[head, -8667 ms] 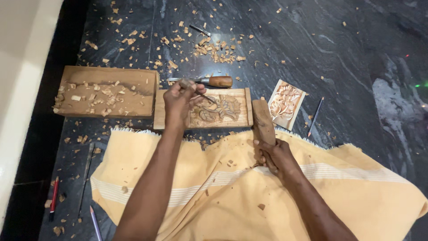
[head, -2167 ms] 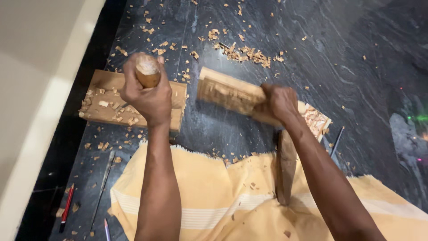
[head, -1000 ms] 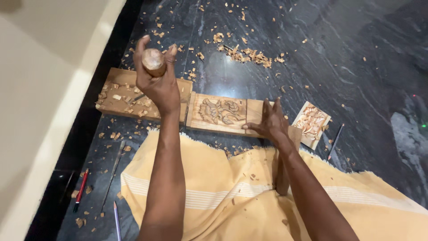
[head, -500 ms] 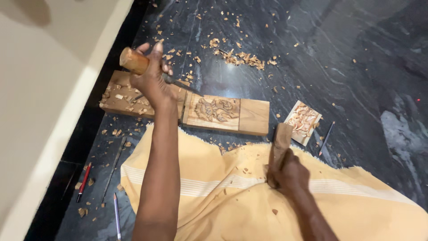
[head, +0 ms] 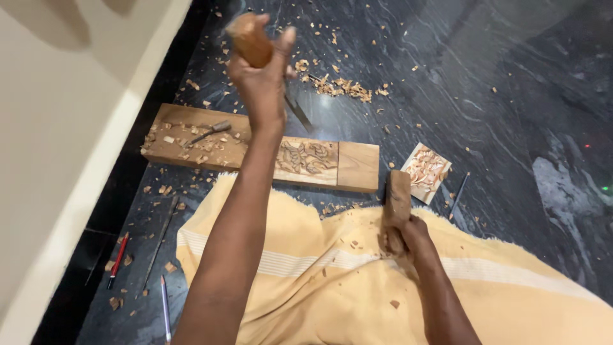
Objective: The person carves a floral design into a rectangular wooden block using a chisel and a wooden mallet. They repeatedly strike the chisel to remove wood shavings and refine the pattern.
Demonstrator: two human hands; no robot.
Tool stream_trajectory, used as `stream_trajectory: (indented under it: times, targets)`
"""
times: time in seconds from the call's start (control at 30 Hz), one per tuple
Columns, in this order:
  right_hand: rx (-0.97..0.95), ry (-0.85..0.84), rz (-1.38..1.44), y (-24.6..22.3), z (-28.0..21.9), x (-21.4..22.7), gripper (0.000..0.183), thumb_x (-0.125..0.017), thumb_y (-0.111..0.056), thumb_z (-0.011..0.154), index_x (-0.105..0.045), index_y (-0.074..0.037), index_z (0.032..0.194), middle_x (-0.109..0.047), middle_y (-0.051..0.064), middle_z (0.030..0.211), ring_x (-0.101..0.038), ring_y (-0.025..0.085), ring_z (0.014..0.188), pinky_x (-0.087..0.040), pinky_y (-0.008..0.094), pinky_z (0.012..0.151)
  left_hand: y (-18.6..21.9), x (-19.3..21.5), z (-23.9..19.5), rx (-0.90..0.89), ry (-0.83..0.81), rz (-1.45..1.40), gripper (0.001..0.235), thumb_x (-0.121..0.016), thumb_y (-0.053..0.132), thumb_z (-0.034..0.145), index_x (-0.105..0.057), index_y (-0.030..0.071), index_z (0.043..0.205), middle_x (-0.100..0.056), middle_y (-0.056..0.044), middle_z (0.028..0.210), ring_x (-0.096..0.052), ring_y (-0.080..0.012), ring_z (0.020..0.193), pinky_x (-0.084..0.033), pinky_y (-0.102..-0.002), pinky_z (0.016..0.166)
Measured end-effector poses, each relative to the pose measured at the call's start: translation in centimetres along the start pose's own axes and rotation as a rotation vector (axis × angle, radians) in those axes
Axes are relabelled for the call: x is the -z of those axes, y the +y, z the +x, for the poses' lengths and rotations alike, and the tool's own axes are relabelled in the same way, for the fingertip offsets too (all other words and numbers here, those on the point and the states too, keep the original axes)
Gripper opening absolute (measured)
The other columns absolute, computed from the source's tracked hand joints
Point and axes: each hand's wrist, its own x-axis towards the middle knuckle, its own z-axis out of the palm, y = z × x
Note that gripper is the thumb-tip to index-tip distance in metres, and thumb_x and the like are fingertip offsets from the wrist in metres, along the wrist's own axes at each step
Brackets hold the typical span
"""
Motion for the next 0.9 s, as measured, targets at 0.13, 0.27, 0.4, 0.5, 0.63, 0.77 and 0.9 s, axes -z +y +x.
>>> stream_trajectory:
  times: [0.13,0.27,0.4,0.5,0.63,0.77,0.9]
  targets:
    - [-0.104,-0.053,0.267,-1.6,-2.7,-1.5,0.015,-0.057,-0.006,0.090,-0.054,0.003,0.101,-0.057,0.013,0.071,-0.053,0.023,0.057,-0.044,0.038,0.051,-2.0,-0.7,0.9,-0.100,-0.124,0.104,0.051,-0.084,0.036,0.085,-0.063,0.011,0.123,-0.069,0.005,0.080,-0.067,-0.0033,0.067,-0.062,-0.024,0.062]
    - [-0.111,-0.024,0.239,-3.3,-3.9,-3.2,0.016,-0.055,-0.010,0.093,-0.053,0.003,0.102,-0.057,0.014,0.072,-0.052,0.023,0.055,-0.044,0.037,0.050,-3.6,-0.5,1.4,0.069,-0.164,0.149,0.042,-0.087,0.033,0.085,-0.072,0.009,0.115,-0.063,0.002,0.073,-0.054,-0.0062,0.057,-0.045,-0.025,0.052]
    - [-0.123,0.002,0.252,-3.5,-3.4,-3.6,0.017,-0.058,-0.009,0.092,-0.052,0.001,0.105,-0.058,0.012,0.073,-0.053,0.021,0.056,-0.044,0.036,0.050,-6.8,-1.8,2.3,0.106,-0.226,0.214,0.043,-0.092,0.031,0.076,-0.070,0.007,0.104,-0.067,-0.001,0.077,-0.065,-0.0098,0.063,-0.057,-0.028,0.054]
    - [-0.124,0.011,0.233,-2.7,-2.3,-3.2,0.018,-0.058,-0.010,0.092,-0.053,0.000,0.106,-0.059,0.013,0.074,-0.055,0.021,0.056,-0.046,0.036,0.050,-10.2,-3.6,1.6,-0.103,-0.332,0.216,0.042,-0.090,0.033,0.081,-0.069,0.009,0.108,-0.075,-0.002,0.093,-0.075,-0.0105,0.082,-0.068,-0.028,0.071]
    - [-0.140,0.019,0.158,-1.8,-0.2,-2.6,0.020,-0.061,-0.012,0.091,-0.054,0.001,0.105,-0.061,0.013,0.071,-0.056,0.021,0.054,-0.046,0.037,0.047,-14.6,-6.8,-2.2,0.041,-0.584,0.366,0.067,-0.087,0.031,0.081,-0.059,0.008,0.138,-0.067,-0.017,0.126,-0.071,-0.0249,0.103,-0.064,-0.035,0.081]
    - [-0.134,-0.005,0.122,-1.2,0.5,-2.1,0.021,-0.065,-0.015,0.091,-0.056,0.002,0.100,-0.061,0.013,0.067,-0.057,0.021,0.051,-0.046,0.035,0.045,-17.6,-9.1,-6.7,-0.251,-0.676,0.518,0.058,-0.082,0.023,0.075,-0.060,0.008,0.126,-0.074,-0.015,0.111,-0.075,-0.0303,0.092,-0.063,-0.041,0.079]
    - [-0.158,0.023,0.076,-1.1,0.5,-2.2,0.023,-0.066,-0.016,0.091,-0.057,0.003,0.099,-0.060,0.014,0.066,-0.056,0.022,0.050,-0.046,0.036,0.045,-19.5,-11.3,-9.8,-0.129,-0.833,0.607,0.029,-0.078,0.025,0.085,-0.059,0.006,0.095,-0.071,-0.013,0.084,-0.071,-0.0254,0.069,-0.056,-0.042,0.062]
